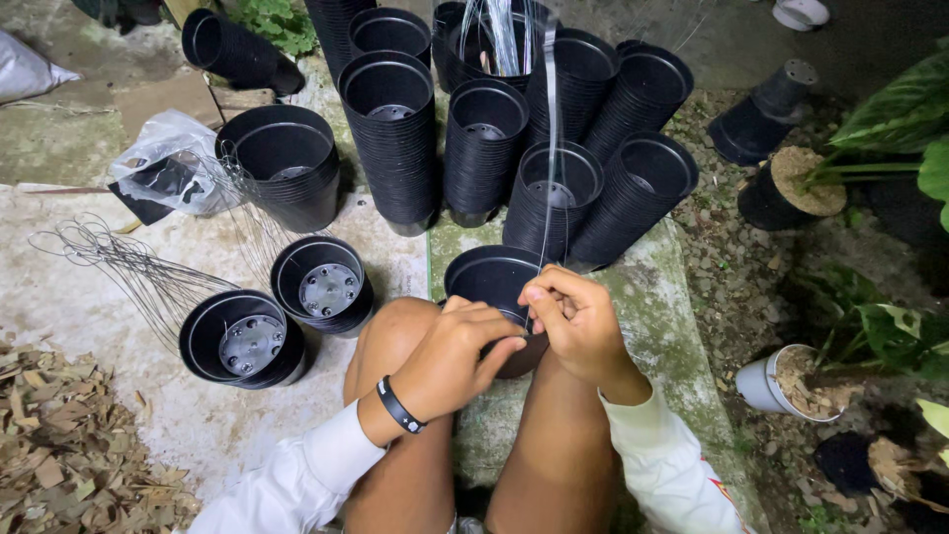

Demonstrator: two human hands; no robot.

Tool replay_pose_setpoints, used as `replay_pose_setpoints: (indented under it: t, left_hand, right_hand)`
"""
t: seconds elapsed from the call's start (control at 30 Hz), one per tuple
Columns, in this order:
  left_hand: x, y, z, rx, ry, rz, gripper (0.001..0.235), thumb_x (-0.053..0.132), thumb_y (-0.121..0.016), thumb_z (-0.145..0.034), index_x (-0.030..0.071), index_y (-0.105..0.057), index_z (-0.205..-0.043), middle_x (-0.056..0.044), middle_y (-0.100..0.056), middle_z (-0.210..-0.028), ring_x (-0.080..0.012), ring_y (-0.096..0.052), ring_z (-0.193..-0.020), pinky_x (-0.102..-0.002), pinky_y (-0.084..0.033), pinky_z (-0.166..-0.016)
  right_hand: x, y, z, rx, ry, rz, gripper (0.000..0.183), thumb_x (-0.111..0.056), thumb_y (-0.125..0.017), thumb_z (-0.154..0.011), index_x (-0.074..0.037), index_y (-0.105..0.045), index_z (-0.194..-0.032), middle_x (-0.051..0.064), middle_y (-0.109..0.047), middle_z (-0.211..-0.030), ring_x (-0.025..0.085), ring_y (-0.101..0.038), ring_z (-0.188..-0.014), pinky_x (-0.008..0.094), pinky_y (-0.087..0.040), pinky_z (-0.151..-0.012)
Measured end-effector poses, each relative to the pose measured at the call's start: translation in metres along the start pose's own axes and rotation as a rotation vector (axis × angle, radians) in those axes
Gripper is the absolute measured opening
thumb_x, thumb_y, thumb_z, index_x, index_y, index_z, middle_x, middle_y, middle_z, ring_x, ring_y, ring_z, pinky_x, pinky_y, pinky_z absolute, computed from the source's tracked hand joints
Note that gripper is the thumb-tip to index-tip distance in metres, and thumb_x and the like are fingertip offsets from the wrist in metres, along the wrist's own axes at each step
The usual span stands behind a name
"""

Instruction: The person sits on the ground and assembles hanging plant pots by threading metal wires through the drainage holes of black plastic pots and bending the wire ends to secure them. The person handles multiple pots and wires, repeating the threading and bending process for each unit.

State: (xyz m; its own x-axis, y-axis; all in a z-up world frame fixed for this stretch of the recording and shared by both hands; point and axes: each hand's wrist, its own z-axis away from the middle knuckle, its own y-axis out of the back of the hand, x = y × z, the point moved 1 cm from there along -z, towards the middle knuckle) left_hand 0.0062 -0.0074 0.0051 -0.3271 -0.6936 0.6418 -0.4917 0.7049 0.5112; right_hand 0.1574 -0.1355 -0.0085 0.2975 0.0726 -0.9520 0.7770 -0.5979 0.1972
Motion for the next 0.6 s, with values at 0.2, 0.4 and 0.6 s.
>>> replay_pose_setpoints:
  t: [0.2,0.4,0.6]
  left_hand:
    - [-0.006,-0.002,0.004,0.098,0.081,0.07,0.013,0.01,-0.082,-0.081,0.004,-0.074,-0.089,-0.009,-0.074,-0.084,-0.0267,-0.068,-0.079,-0.036,-0.047,-0.08]
    - [-0.011,-0.005,0.007,0.128,0.07,0.094,0.013,0.009,-0.083,-0.081,0.005,-0.075,-0.089,-0.009,-0.074,-0.083,-0.0248,-0.069,-0.076,-0.035,-0.048,-0.078]
    - [-0.011,-0.012,0.011,0.208,0.024,0.097,0.011,0.007,-0.082,-0.082,0.005,-0.075,-0.09,-0.008,-0.076,-0.087,-0.0217,-0.071,-0.082,-0.034,-0.048,-0.082]
  right_hand:
    - [-0.006,0.008,-0.005,-0.138,0.053,-0.101,0.016,-0.005,-0.057,-0.102,0.006,-0.066,-0.097,0.004,-0.063,-0.087,0.009,-0.06,-0.074,0.023,-0.051,-0.069]
    - [-0.002,0.01,-0.01,-0.146,-0.004,-0.125,0.017,-0.006,-0.056,-0.103,0.005,-0.067,-0.097,0.006,-0.066,-0.084,0.01,-0.063,-0.074,0.025,-0.054,-0.069]
    - [0.002,0.009,-0.013,-0.086,-0.075,-0.091,0.017,-0.007,-0.06,-0.101,0.005,-0.069,-0.093,0.008,-0.07,-0.079,0.011,-0.067,-0.068,0.025,-0.057,-0.065]
